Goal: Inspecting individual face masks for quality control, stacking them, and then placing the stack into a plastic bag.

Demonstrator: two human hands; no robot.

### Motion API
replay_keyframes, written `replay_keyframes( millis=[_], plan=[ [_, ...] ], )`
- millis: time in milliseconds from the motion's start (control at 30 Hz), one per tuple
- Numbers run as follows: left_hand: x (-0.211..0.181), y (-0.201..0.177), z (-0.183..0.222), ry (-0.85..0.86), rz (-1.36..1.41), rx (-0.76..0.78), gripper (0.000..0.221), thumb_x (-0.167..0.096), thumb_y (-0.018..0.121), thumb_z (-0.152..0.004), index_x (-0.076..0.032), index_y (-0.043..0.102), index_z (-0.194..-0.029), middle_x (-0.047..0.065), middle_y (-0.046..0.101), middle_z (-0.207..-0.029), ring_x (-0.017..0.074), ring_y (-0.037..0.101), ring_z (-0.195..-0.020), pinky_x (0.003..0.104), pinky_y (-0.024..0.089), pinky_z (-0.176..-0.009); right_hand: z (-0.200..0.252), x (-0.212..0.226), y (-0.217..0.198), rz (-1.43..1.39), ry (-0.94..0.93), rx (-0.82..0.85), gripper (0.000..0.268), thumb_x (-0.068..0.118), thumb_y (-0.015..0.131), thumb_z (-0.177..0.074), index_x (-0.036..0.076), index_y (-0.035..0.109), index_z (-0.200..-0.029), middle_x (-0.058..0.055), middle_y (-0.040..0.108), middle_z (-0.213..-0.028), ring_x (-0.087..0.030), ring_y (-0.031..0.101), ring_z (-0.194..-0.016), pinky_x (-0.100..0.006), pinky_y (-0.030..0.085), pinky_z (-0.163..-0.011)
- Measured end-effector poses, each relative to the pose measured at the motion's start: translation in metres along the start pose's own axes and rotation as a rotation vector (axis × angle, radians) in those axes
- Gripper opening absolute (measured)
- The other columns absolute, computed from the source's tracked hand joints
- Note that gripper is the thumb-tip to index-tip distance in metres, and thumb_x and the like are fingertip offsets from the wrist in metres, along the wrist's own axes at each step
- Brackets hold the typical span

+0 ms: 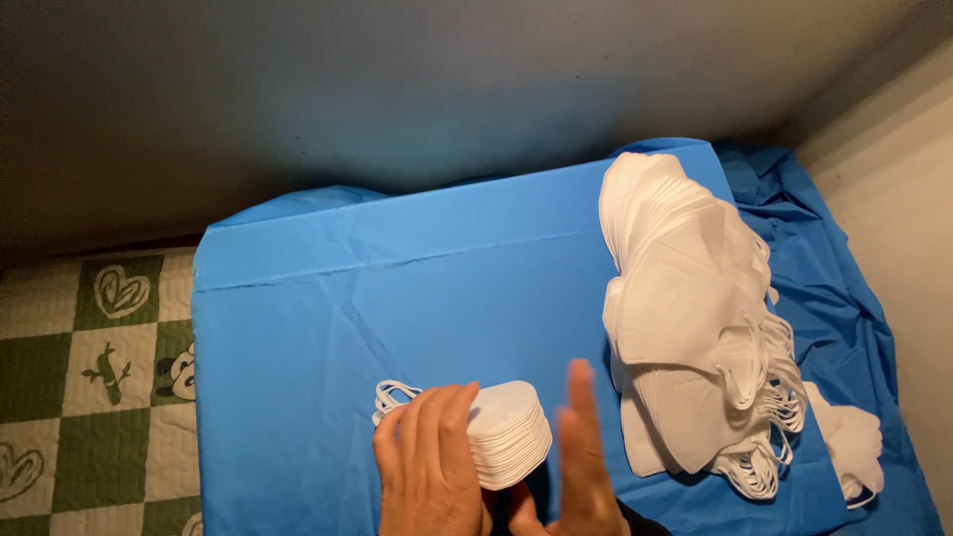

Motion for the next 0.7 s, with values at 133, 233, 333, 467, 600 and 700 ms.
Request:
replay_keyframes(
  millis=[133,233,333,467,600,700],
  plan=[
    [0.002,0.0,0.001,-0.018,0.013,-0.034,0.039,-0.008,0.037,-0.094,-0.007,0.057,-0.127,0.008,0.066,-0.118,0.0252,0.065,-0.109,0.046,0.042,-0.098,-0.004,-0.005,0.003,-0.305,0.019,0.275,0.071,0.008,0.05,-0.094,-0.001,0.023,-0.159,-0.036,0.018,-0.168,-0.049,0.019,-0.161,-0.059,0.02,-0.132],
    [0.002,-0.002,-0.002,-0.008,0.064,-0.014,0.043,-0.006,0.035,-0.089,-0.007,0.057,-0.126,0.007,0.066,-0.116,0.0247,0.064,-0.104,0.044,0.042,-0.095,-0.002,-0.009,0.005,-0.318,0.097,0.213,0.076,0.008,0.052,-0.091,0.002,0.021,-0.16,-0.031,0.012,-0.171,-0.043,0.011,-0.164,-0.053,0.016,-0.133],
    [0.0,-0.006,-0.003,0.007,0.139,0.01,0.042,-0.004,0.037,-0.087,-0.005,0.056,-0.124,0.008,0.066,-0.114,0.0249,0.065,-0.099,0.041,0.043,-0.092,-0.016,-0.005,0.003,-0.358,0.23,0.27,0.079,0.006,0.05,-0.089,0.0,0.017,-0.161,-0.022,0.015,-0.172,-0.033,0.017,-0.161,-0.046,0.017,-0.13],
    [-0.001,-0.005,0.0,-0.02,0.213,-0.02,0.03,-0.008,0.039,-0.093,-0.007,0.059,-0.116,0.006,0.068,-0.106,0.0229,0.067,-0.093,0.038,0.045,-0.087,-0.019,-0.012,0.005,-0.58,0.477,0.102,0.084,-0.007,0.045,-0.082,-0.003,0.013,-0.16,-0.017,0.016,-0.172,-0.03,0.015,-0.161,-0.045,0.02,-0.13],
    [0.001,-0.007,0.001,-0.011,0.205,-0.026,0.033,-0.005,0.032,-0.095,-0.007,0.058,-0.116,0.007,0.068,-0.109,0.0235,0.067,-0.095,0.039,0.044,-0.086,-0.005,-0.025,0.014,-0.662,0.49,0.126,0.083,-0.001,0.052,-0.088,-0.003,0.011,-0.16,-0.02,0.013,-0.172,-0.031,0.014,-0.161,-0.044,0.016,-0.129],
    [0.001,-0.009,0.0,-0.023,0.2,-0.01,0.029,-0.016,0.035,-0.099,-0.008,0.056,-0.118,0.007,0.067,-0.112,0.024,0.066,-0.099,0.039,0.042,-0.087,-0.007,-0.02,0.015,-0.654,0.622,0.324,0.078,0.005,0.056,-0.088,0.006,0.027,-0.16,-0.01,0.033,-0.169,-0.019,0.034,-0.155,-0.033,0.032,-0.121]
  ],
)
Point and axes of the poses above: each hand's wrist, its own z-axis away from the middle knuckle, its own y-axis out of the palm, x = y × z, the point moved 2 cm from there along -z, towards the middle knuckle
